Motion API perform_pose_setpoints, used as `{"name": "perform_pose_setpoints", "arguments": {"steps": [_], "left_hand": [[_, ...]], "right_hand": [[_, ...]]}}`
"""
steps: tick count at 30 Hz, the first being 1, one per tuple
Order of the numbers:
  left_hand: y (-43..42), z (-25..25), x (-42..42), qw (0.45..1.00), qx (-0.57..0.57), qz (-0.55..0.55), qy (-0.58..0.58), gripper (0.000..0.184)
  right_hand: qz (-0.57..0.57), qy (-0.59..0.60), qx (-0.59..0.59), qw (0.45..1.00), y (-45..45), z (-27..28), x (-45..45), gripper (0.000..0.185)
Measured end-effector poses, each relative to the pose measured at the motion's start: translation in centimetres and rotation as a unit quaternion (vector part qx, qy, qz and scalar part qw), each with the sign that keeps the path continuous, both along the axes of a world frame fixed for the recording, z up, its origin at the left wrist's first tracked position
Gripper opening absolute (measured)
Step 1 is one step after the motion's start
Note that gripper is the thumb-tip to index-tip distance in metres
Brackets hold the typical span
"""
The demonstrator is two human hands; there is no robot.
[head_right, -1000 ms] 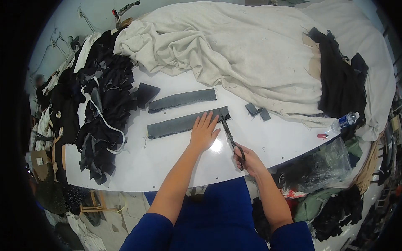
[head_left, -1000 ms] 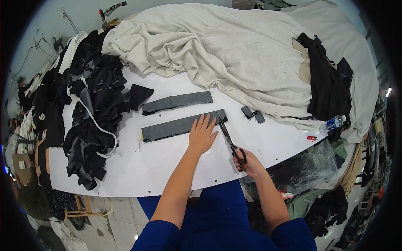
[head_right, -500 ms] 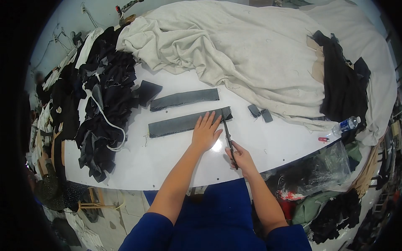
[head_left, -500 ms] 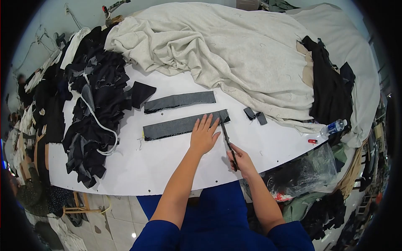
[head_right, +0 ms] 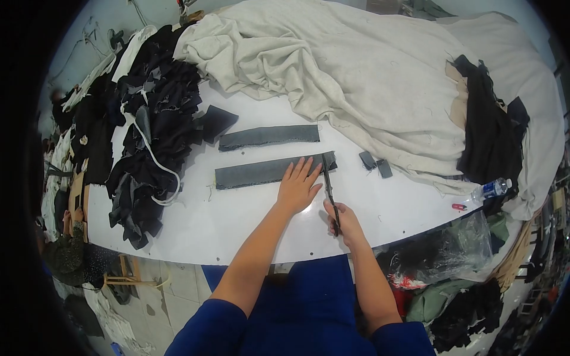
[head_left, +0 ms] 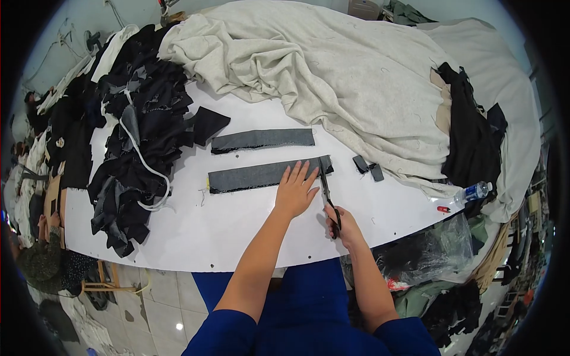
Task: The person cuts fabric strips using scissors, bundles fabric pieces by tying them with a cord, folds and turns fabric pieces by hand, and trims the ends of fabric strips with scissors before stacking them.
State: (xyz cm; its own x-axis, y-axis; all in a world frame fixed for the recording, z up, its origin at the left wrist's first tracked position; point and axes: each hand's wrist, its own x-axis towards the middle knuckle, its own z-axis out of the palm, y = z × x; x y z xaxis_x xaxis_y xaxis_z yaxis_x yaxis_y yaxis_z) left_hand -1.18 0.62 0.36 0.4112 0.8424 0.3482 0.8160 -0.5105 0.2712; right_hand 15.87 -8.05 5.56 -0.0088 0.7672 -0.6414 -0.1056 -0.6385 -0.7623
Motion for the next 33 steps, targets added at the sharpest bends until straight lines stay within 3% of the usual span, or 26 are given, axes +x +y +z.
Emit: {"name": "perform_pose_setpoints", "arguments": {"steps": [1, 8, 14, 16, 33], "left_hand": [[-0.1, -0.1, 0.0, 1.000, -0.001, -0.001, 0.001, 0.056], [-0.1, -0.1, 0.0, 1.000, 0.000, -0.002, -0.009, 0.056], [-0.1, -0.2, -0.1, 1.000, 0.008, -0.003, -0.014, 0.057], [-0.1, -0.3, -0.1, 1.000, 0.012, 0.000, -0.017, 0.058], [-0.1, -0.4, -0.1, 1.000, 0.017, 0.006, -0.022, 0.058]], "right_hand": [[0.001, 0.002, 0.001, 1.000, 0.0, 0.0, 0.0, 0.057], [0.038, -0.030, -0.006, 0.999, 0.6, 0.8, 0.0, 0.064], [0.045, -0.067, -0.022, 0.996, 1.2, 1.0, -0.6, 0.061], [0.027, -0.106, -0.001, 0.994, 1.3, 0.9, -1.0, 0.050], [0.020, -0.138, 0.029, 0.990, 1.3, 0.5, -0.9, 0.047]]}}
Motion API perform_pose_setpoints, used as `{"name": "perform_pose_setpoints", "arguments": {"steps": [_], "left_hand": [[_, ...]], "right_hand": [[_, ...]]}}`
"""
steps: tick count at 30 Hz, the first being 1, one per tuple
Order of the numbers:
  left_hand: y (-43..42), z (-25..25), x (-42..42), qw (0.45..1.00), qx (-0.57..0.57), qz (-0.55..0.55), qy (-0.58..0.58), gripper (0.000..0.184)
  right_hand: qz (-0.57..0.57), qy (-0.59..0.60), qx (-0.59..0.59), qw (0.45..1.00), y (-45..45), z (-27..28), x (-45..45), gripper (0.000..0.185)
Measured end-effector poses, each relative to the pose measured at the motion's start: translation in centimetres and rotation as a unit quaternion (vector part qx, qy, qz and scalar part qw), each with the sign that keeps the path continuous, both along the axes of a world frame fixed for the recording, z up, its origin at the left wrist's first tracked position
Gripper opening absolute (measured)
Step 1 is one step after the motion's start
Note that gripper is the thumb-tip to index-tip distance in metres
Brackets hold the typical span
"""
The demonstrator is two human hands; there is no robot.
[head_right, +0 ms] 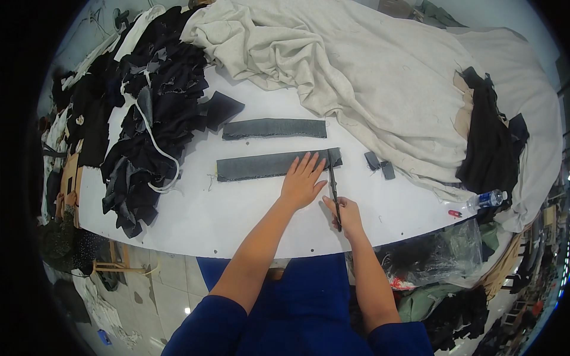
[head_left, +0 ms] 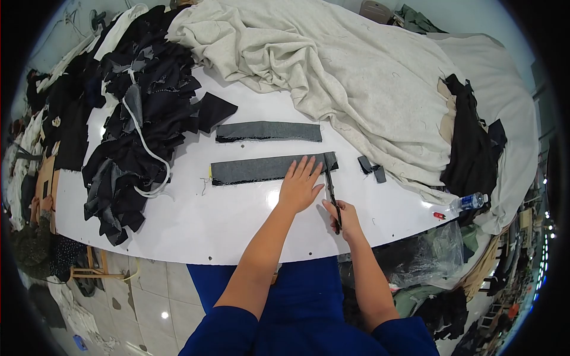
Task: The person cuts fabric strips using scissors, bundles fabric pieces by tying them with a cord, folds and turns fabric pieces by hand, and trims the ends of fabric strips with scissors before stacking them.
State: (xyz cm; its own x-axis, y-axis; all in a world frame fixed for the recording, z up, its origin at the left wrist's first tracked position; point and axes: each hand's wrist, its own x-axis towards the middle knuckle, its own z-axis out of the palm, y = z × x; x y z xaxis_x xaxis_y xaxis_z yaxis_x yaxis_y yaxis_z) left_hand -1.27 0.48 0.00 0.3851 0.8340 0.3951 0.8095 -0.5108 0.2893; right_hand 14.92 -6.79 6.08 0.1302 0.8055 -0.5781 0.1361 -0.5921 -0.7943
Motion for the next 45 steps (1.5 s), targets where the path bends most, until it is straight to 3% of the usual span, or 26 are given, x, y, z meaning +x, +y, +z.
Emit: {"name": "perform_pose_setpoints", "arguments": {"steps": [14, 23, 45], "left_hand": [[0.0, -0.2, 0.0, 1.000, 0.013, 0.001, -0.007, 0.059], [0.0, -0.1, -0.1, 1.000, 0.012, 0.000, -0.010, 0.058], [-0.1, 0.0, -0.1, 1.000, 0.006, -0.002, -0.001, 0.058]], "right_hand": [[0.037, -0.040, 0.005, 0.999, 0.3, -0.6, 1.1, 0.036], [0.080, 0.061, -0.051, 0.994, 1.9, 0.7, 2.1, 0.051], [0.031, -0.054, 0.000, 0.998, 2.3, -0.1, 0.5, 0.038]]}}
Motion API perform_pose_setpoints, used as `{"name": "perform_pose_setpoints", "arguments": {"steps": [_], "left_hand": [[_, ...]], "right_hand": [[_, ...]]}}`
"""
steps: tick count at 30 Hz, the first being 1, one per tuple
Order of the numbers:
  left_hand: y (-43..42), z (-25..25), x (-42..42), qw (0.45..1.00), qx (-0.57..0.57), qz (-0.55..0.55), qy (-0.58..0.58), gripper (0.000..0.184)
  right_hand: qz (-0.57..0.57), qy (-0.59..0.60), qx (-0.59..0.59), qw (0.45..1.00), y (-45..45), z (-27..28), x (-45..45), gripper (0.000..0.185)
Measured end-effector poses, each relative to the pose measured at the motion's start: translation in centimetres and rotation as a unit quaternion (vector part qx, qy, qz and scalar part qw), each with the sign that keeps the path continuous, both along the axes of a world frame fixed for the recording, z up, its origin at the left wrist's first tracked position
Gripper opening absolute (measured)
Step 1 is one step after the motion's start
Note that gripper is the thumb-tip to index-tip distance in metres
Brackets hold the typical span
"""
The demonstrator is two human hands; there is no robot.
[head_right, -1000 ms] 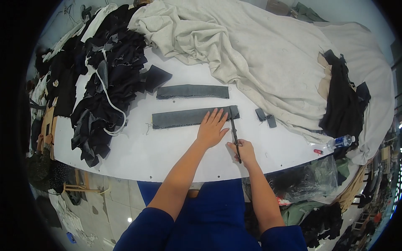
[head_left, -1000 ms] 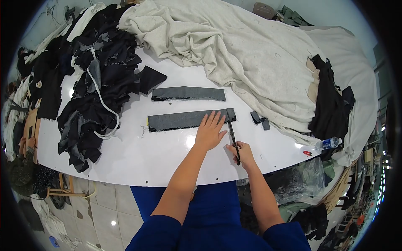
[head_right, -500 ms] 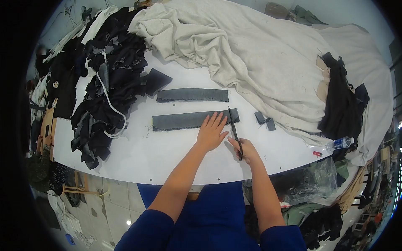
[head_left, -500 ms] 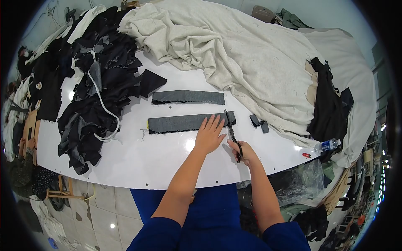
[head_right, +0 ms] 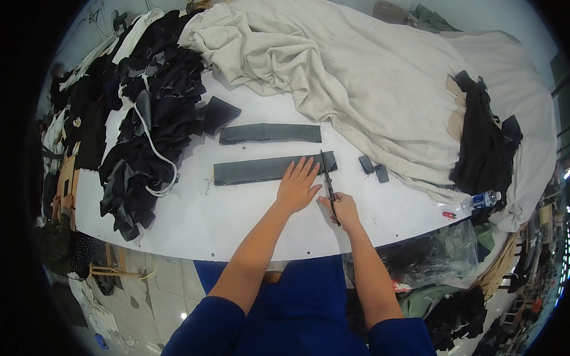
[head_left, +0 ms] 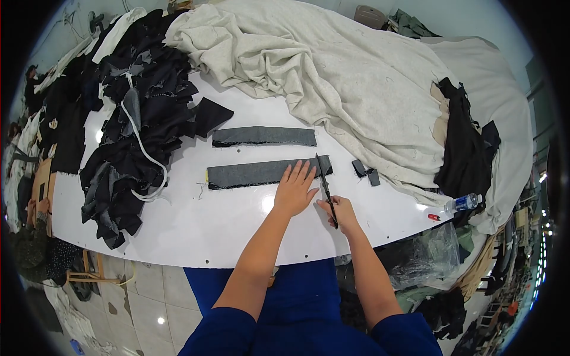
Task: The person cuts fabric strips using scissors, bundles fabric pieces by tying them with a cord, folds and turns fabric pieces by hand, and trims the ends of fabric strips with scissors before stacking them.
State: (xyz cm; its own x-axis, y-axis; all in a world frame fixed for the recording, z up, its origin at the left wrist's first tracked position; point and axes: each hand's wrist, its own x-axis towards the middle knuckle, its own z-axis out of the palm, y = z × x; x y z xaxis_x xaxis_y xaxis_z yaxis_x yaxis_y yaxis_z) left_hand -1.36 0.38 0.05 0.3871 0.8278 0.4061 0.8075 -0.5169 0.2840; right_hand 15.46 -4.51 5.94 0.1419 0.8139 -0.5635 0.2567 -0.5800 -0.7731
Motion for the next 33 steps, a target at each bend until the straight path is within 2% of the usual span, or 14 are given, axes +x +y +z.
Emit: {"name": "perform_pose_setpoints", "arguments": {"steps": [11, 14, 16, 18, 21, 22, 24, 25, 26, 27, 29, 31, 32, 33], "left_hand": [[0.1, 0.0, 0.0, 1.000, 0.007, 0.000, 0.003, 0.059], [-0.1, 0.1, 0.0, 1.000, 0.006, 0.001, 0.000, 0.059], [-0.1, 0.2, 0.0, 1.000, -0.004, 0.001, 0.006, 0.058], [-0.1, 0.2, 0.0, 1.000, -0.004, 0.003, 0.010, 0.058], [-0.3, 0.1, -0.1, 1.000, -0.004, 0.003, 0.017, 0.058], [-0.3, 0.1, -0.1, 1.000, -0.001, 0.000, 0.016, 0.058], [-0.6, 0.5, -0.2, 1.000, -0.021, -0.012, 0.011, 0.056], [-0.7, 0.8, -0.3, 0.999, -0.040, -0.021, 0.005, 0.054], [-0.9, 1.3, -0.6, 0.999, -0.040, -0.020, 0.006, 0.054], [-1.4, 1.9, -1.0, 0.995, -0.067, -0.055, -0.047, 0.053], [-3.5, 2.8, -1.9, 0.981, -0.094, -0.102, -0.138, 0.050], [-6.9, 3.2, -3.8, 0.982, -0.103, -0.090, -0.129, 0.049], [-8.4, 3.5, -5.1, 0.982, -0.113, -0.086, -0.122, 0.048], [-9.8, 3.7, -6.7, 0.984, -0.113, -0.074, -0.118, 0.048]], "right_hand": [[0.023, -0.026, 0.010, 0.999, 0.1, -0.6, 0.6, 0.036], [0.021, 0.019, 0.009, 1.000, -0.3, -0.4, 1.0, 0.037], [0.016, 0.090, 0.012, 0.996, -0.9, -0.1, 1.6, 0.039], [-0.012, 0.084, 0.045, 0.995, -1.7, 1.1, 2.2, 0.041], [-0.038, -0.078, 0.099, 0.991, -2.0, 1.1, 5.2, 0.053], [-0.028, -0.180, 0.146, 0.972, -2.0, 0.3, 6.7, 0.065], [-0.032, -0.314, 0.192, 0.929, -2.1, 0.6, 8.7, 0.074], [-0.024, -0.315, 0.124, 0.941, -2.1, 1.8, 9.6, 0.083], [0.003, -0.338, 0.177, 0.924, -1.9, 0.6, 11.0, 0.083], [0.031, -0.359, 0.229, 0.904, -2.0, -1.1, 12.6, 0.083], [0.068, -0.344, 0.257, 0.901, -2.3, -2.1, 13.8, 0.077], [0.147, -0.495, 0.217, 0.828, -2.4, -1.3, 13.4, 0.062], [0.155, -0.556, 0.173, 0.798, -2.0, -0.3, 12.4, 0.046], [0.141, -0.556, 0.229, 0.786, -1.7, 1.1, 10.9, 0.042]]}}
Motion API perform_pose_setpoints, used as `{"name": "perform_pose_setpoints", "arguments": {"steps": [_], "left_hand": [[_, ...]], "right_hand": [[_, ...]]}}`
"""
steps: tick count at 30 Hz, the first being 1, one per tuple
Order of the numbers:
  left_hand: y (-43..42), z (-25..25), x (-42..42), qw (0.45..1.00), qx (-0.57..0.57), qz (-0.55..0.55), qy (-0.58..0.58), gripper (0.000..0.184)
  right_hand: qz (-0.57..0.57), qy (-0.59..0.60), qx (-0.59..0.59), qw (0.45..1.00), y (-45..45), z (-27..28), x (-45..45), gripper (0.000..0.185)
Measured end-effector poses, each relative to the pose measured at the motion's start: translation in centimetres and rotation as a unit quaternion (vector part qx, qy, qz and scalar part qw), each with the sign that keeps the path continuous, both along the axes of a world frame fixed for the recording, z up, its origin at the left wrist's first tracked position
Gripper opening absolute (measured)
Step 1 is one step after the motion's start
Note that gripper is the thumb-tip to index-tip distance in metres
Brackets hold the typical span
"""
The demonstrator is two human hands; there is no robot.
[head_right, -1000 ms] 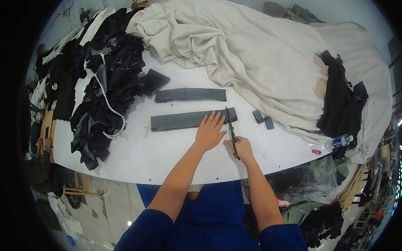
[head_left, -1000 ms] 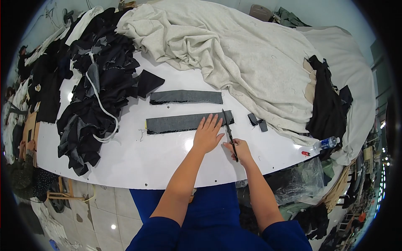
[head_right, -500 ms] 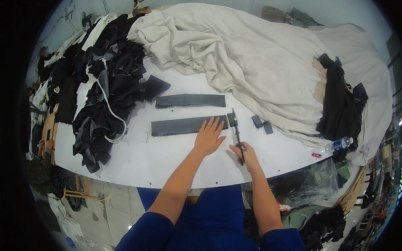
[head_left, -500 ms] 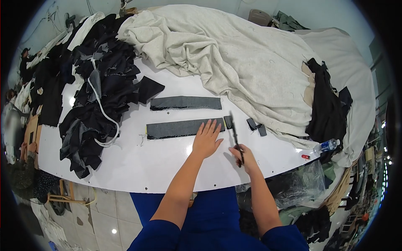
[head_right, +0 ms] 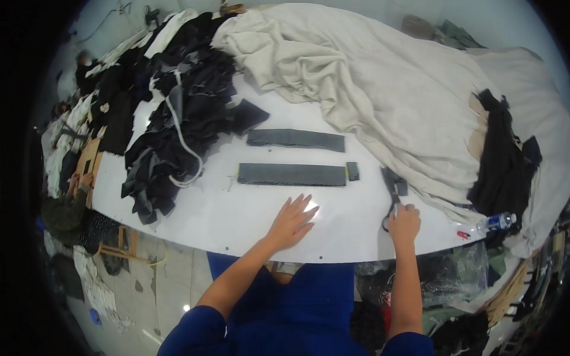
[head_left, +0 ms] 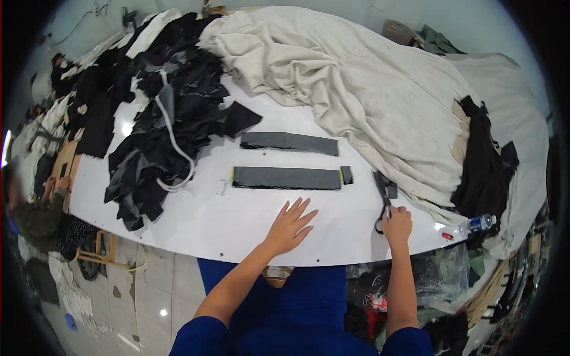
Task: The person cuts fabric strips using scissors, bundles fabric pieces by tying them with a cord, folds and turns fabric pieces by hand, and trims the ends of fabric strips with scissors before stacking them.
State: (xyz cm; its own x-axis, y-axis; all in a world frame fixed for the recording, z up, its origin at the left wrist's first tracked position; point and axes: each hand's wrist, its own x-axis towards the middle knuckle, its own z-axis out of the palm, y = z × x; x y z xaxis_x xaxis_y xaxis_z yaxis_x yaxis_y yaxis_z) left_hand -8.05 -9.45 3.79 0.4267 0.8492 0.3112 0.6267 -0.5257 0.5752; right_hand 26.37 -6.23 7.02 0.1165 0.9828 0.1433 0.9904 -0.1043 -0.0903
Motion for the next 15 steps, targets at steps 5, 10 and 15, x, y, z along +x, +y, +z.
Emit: {"name": "perform_pose_setpoints", "arguments": {"steps": [5, 10, 15], "left_hand": [[-4.4, 0.0, -8.4, 0.978, 0.024, 0.204, 0.036, 0.035], [-6.9, -2.2, -14.0, 0.947, 0.044, 0.305, 0.090, 0.037], [-6.6, -1.8, -13.6, 0.946, 0.038, 0.315, 0.058, 0.037]], "right_hand": [[0.218, 0.272, 0.041, 0.936, 4.3, 1.6, -9.0, 0.026], [0.317, 0.285, 0.018, 0.905, 9.7, -0.4, -18.4, 0.028], [0.299, 0.129, -0.089, 0.941, 11.7, -2.1, -21.2, 0.063]]}}
